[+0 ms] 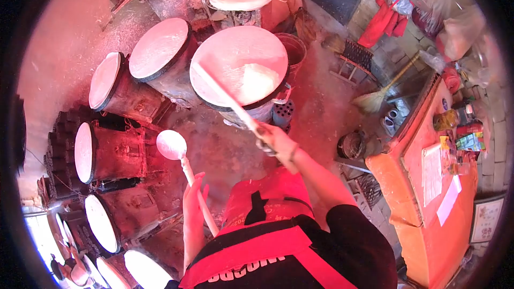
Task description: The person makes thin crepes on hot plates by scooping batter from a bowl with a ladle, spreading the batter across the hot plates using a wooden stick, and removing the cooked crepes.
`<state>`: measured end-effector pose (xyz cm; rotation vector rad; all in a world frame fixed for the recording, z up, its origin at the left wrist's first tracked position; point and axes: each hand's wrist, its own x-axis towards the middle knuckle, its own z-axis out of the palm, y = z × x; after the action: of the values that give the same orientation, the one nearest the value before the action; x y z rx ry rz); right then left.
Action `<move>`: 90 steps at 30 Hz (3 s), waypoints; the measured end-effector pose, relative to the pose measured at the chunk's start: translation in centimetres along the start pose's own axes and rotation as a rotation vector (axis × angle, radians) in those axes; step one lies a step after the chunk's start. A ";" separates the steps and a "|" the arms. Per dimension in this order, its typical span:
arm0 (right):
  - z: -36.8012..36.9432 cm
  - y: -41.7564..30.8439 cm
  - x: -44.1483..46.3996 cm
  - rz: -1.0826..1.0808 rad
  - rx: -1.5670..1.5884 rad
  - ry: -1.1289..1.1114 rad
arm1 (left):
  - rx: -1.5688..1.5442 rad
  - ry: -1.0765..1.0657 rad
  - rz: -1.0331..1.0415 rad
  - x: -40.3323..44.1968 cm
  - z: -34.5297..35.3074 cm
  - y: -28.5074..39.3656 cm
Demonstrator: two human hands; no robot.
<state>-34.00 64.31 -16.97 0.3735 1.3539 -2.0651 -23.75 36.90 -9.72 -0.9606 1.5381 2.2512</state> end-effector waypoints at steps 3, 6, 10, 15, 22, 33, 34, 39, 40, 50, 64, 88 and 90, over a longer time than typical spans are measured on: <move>-5.6 -3.0 -1.2 -0.036 -0.096 0.111 | 0.043 0.019 0.014 0.1 2.1 -0.2; -5.8 -6.1 0.4 -0.102 -0.110 0.182 | 0.029 0.002 -0.005 0.8 4.4 -0.8; -4.9 -7.3 -0.3 -0.055 -0.316 -0.033 | 0.062 -0.009 -0.017 0.9 7.4 -0.8; -13.2 -9.4 0.5 -0.105 -0.508 0.132 | 0.104 0.035 0.011 0.5 9.7 -1.3; -10.8 -9.6 9.0 -0.526 -0.905 0.289 | 0.058 0.070 -0.015 0.5 11.9 -1.5; -6.0 -2.8 6.0 -0.375 0.002 0.425 | 0.078 -0.114 -0.045 1.8 10.5 1.9; -4.4 -4.4 4.4 -0.348 -0.011 0.311 | 0.078 -0.119 -0.044 1.9 10.4 2.1; -7.0 -4.0 4.1 -0.572 -0.013 0.563 | 0.034 -0.128 -0.045 2.4 9.6 2.3; -7.4 -2.7 4.7 -0.575 -0.019 0.563 | 0.028 -0.130 -0.044 2.4 9.5 2.4; -7.0 -8.6 5.4 -0.414 0.092 0.564 | 0.026 -0.270 -0.180 3.1 8.8 3.1; -2.5 -0.1 0.0 -0.269 0.129 0.513 | 0.387 -0.195 0.049 19.6 15.1 4.7; 5.6 3.1 -0.2 -0.232 0.006 0.893 | -0.571 -0.411 -0.719 12.3 -5.9 12.1; 7.0 5.3 -0.5 -0.373 -0.317 0.812 | -0.662 -0.406 -0.705 12.0 -9.2 11.9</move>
<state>-29.49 56.76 -17.45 0.9416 2.3406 -1.9988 -35.75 21.86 -10.77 -0.9067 0.1991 2.2038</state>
